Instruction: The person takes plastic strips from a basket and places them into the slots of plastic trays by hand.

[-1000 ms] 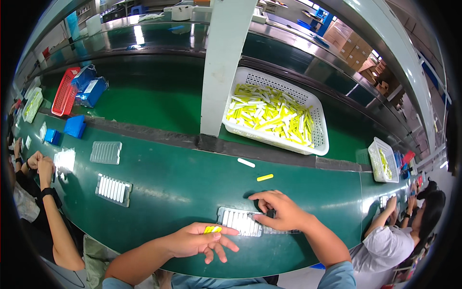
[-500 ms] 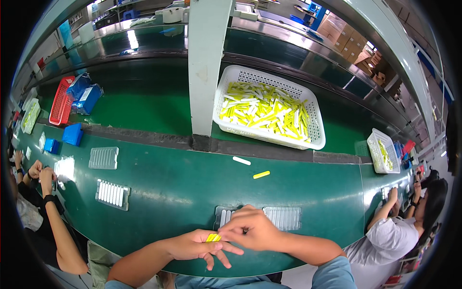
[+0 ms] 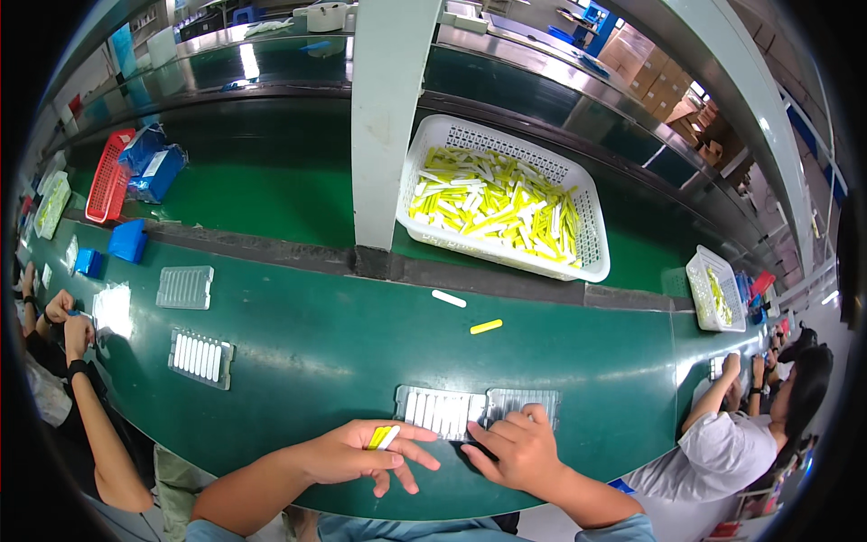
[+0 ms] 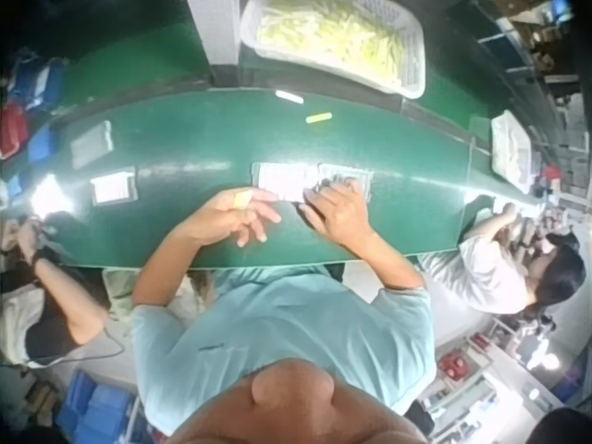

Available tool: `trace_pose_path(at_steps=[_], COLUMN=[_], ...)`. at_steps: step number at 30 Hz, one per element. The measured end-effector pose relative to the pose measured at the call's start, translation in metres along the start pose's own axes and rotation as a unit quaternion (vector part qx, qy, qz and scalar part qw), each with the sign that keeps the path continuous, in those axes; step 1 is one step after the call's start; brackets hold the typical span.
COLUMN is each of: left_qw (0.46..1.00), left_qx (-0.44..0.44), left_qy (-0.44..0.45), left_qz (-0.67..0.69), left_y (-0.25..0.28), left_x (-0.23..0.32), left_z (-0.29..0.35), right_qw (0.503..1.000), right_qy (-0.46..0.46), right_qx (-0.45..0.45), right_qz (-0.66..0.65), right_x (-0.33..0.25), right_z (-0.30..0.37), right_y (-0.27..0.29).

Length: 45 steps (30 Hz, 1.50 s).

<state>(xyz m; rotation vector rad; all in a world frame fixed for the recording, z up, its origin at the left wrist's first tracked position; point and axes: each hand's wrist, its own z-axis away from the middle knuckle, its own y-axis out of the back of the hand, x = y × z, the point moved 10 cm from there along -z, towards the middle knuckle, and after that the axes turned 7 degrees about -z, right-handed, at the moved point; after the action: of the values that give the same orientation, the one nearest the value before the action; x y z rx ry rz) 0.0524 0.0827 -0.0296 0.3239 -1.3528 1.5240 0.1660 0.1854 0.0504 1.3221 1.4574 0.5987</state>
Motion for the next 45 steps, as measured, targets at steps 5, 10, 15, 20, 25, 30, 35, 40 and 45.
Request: trace_pose_path(at_steps=[5,10,15,20,25,30,35,40,45], left_qw=[0.999,0.997,0.997,0.992,0.995,0.998,0.997,0.992,0.993], left_qx=[-0.026,-0.040,-0.057,-0.114,-0.094,-0.064,-0.077,-0.056,-0.048], left_qy=[-0.017,0.002,-0.004,0.002,0.010,-0.013,-0.023,-0.044,-0.040], left_qz=[0.038,0.063,0.051,0.051,0.015,-0.017,-0.007,-0.105,-0.100], left_y=[0.003,-0.003,-0.008,-0.035,-0.049,-0.057,-0.061,-0.063,-0.062], left_x=[-0.004,-0.006,-0.005,-0.001,-0.008,0.006,0.027,0.044,0.042], left_z=[-0.001,-0.001,-0.001,-0.004,-0.021,-0.025,-0.030,-0.039,-0.041], right_qw=[0.999,0.997,0.995,0.982,0.949,0.951,0.947,0.955,0.962], right_qy=[0.008,0.073,0.085,0.064,0.035,0.090,0.209,0.178,0.098], right_qx=[0.046,0.013,0.039,0.081,0.033,0.124,0.168,0.189,0.198], right_qz=[0.014,0.020,-0.030,-0.161,-0.312,-0.270,-0.179,-0.140,-0.164], right_x=[0.008,0.004,0.001,-0.004,-0.017,0.003,-0.011,-0.011,0.009], right_z=[0.000,-0.003,-0.002,-0.016,-0.032,-0.021,0.005,0.013,0.018], right_y=[0.009,-0.004,0.011,0.031,0.023,0.046,0.075,0.087,0.087])
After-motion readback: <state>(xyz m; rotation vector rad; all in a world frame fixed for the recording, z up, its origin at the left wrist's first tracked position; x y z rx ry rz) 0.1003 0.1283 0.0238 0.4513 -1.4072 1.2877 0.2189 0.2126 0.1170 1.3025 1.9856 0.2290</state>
